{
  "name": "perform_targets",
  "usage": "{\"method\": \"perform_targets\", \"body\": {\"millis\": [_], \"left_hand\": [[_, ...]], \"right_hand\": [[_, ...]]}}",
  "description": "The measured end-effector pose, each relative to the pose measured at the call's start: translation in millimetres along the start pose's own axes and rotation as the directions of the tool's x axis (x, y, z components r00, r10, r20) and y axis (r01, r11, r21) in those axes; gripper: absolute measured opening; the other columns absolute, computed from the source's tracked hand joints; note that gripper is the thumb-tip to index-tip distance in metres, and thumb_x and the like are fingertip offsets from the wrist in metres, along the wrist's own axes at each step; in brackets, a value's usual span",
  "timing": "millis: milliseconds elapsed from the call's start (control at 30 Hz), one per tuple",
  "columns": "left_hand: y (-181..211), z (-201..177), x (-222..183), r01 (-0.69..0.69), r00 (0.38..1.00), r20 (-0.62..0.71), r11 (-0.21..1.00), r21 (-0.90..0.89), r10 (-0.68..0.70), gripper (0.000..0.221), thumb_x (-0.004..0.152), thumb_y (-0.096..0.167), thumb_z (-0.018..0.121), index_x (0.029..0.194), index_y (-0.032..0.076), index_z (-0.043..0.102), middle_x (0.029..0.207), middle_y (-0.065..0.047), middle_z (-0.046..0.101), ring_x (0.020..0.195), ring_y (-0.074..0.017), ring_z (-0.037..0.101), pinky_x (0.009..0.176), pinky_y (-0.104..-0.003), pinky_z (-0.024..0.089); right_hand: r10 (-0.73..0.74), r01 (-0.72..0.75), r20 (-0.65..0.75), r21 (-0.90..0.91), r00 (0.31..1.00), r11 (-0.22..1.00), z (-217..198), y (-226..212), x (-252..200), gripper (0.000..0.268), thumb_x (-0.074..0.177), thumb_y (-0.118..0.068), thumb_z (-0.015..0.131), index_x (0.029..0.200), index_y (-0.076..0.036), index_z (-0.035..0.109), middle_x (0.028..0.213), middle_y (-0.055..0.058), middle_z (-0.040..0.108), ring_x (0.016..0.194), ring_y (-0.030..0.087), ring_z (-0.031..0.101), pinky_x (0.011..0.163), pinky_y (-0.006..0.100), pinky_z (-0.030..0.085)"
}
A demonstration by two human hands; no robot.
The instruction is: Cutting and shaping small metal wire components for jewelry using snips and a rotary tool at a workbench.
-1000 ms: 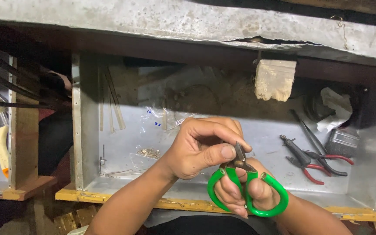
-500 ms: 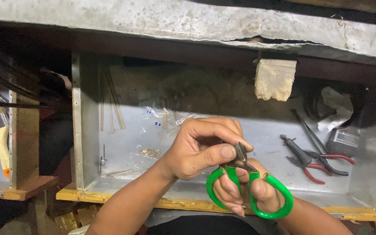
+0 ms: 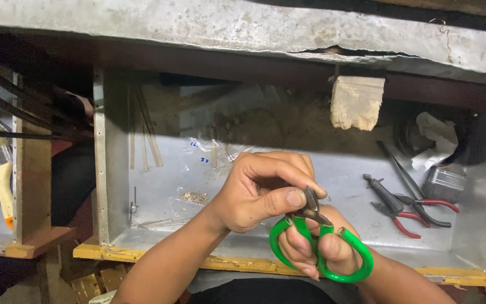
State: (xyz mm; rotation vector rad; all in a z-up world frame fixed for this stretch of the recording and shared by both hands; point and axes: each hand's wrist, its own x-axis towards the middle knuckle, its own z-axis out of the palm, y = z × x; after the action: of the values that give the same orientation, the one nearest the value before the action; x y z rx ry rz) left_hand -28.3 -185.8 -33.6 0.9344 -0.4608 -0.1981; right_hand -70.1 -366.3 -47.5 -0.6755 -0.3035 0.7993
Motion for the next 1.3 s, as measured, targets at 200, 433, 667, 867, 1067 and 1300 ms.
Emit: {"method": "perform_targets", "body": {"millis": [200,433,667,867,1067,1300], "left_hand": [[-1,-1,0,0.001,1.0,0.006,1.0,0.028,-0.001,0.022,0.106,0.026,0.064,0.111,0.006,0.073,0.104,-0.007,0.073,0.091,-0.0198,0.064,0.084,-0.033,0.054],[-2,-1,0,-0.01,1.0,0.0,1.0,0.008,0.01,0.018,0.105,0.024,0.066,0.11,0.008,0.073,0.105,-0.007,0.074,0.091,-0.0192,0.064,0.085,-0.033,0.055],[0,-1,0,0.004,1.0,0.002,1.0,0.019,-0.004,0.021,0.106,0.026,0.065,0.112,0.007,0.073,0.105,-0.007,0.073,0.092,-0.0184,0.065,0.084,-0.031,0.055],[0,0,0,0.002,1.0,-0.002,1.0,0.007,-0.002,0.019,0.105,0.024,0.065,0.111,0.007,0.073,0.105,-0.007,0.074,0.091,-0.0187,0.064,0.084,-0.032,0.055],[0,-1,0,0.013,1.0,0.0,1.0,0.017,-0.013,0.02,0.105,0.025,0.066,0.111,0.008,0.073,0.103,-0.007,0.073,0.091,-0.0184,0.064,0.084,-0.031,0.054],[2,0,-1,0.002,1.0,0.009,0.999,0.035,-0.002,0.02,0.106,0.026,0.064,0.11,0.009,0.073,0.104,-0.005,0.074,0.09,-0.018,0.064,0.085,-0.032,0.054]], "right_hand": [[0.045,-0.044,0.021,-0.033,0.999,0.998,1,-5,3,0.059,0.099,-0.059,0.07,0.084,-0.006,0.049,0.067,0.004,0.045,0.049,0.014,0.048,0.047,0.025,0.035],[0.001,-0.002,-0.044,-0.012,0.999,1.0,2,2,0,0.057,0.099,-0.053,0.072,0.081,-0.004,0.05,0.061,0.005,0.045,0.043,0.012,0.044,0.039,0.024,0.031],[0.006,-0.006,0.006,-0.044,1.0,0.999,-1,-2,4,0.059,0.1,-0.059,0.07,0.083,-0.006,0.05,0.065,0.004,0.044,0.046,0.014,0.046,0.046,0.025,0.035],[0.023,-0.024,-0.05,-0.016,0.998,1.0,2,-1,0,0.059,0.097,-0.056,0.073,0.082,-0.004,0.051,0.063,0.004,0.043,0.045,0.014,0.045,0.043,0.025,0.032],[0.015,-0.02,-0.067,-0.086,0.998,0.996,2,-2,0,0.061,0.098,-0.059,0.072,0.08,-0.005,0.05,0.061,0.004,0.044,0.043,0.013,0.045,0.04,0.024,0.034],[-0.045,0.046,0.01,-0.199,0.999,0.979,13,-15,14,0.059,0.102,-0.061,0.066,0.085,-0.006,0.05,0.065,0.003,0.046,0.05,0.013,0.046,0.049,0.026,0.039]]}}
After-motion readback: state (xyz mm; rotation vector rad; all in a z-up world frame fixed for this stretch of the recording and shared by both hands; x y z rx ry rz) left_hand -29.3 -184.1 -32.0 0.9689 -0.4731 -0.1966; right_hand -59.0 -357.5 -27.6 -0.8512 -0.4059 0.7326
